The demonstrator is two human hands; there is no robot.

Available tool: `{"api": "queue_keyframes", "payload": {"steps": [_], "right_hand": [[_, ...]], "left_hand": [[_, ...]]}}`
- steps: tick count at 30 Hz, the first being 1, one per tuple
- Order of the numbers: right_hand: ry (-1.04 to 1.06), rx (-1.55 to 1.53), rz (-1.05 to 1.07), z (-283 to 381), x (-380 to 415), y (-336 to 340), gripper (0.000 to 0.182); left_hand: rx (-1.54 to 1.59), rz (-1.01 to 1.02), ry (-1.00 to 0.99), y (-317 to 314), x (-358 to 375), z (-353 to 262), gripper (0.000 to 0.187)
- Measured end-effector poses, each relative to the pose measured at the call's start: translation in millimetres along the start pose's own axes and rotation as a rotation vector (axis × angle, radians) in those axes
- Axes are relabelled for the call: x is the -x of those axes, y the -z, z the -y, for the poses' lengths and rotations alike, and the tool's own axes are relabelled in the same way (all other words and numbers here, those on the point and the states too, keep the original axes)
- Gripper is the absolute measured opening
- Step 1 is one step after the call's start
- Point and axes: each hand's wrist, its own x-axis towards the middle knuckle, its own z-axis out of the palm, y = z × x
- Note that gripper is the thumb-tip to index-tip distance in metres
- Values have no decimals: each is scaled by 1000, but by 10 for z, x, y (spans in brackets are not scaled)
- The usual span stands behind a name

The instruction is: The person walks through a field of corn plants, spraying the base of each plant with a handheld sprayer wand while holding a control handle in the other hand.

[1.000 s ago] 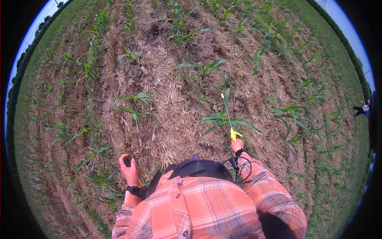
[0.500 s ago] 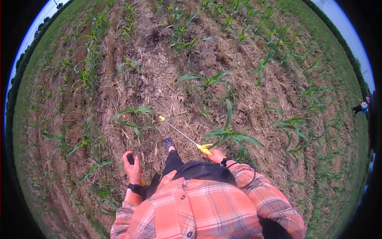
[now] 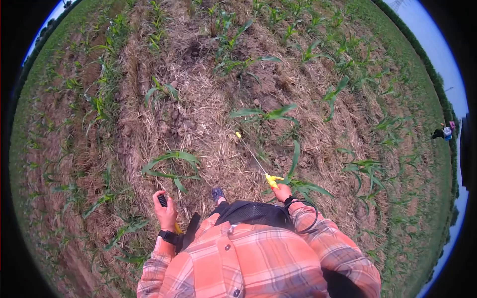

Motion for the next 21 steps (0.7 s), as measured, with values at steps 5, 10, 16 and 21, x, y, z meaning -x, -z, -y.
{"api": "queue_keyframes", "payload": {"steps": [5, 10, 16, 21], "right_hand": [[-217, 82, -241, -94, -421, 121, 23], [-187, 126, -374, -165, -819, 115, 23], [-108, 196, -249, 405, -1070, 43, 25], [-70, 141, 10, 1161, -1141, -80, 30]], "left_hand": [[10, -44, -5, 76, -351, -187, 22], [-7, -53, -14, 168, -589, -129, 22], [41, -98, 39, 206, -734, -221, 23], [4, -200, 24, 195, -880, -283, 23]]}}
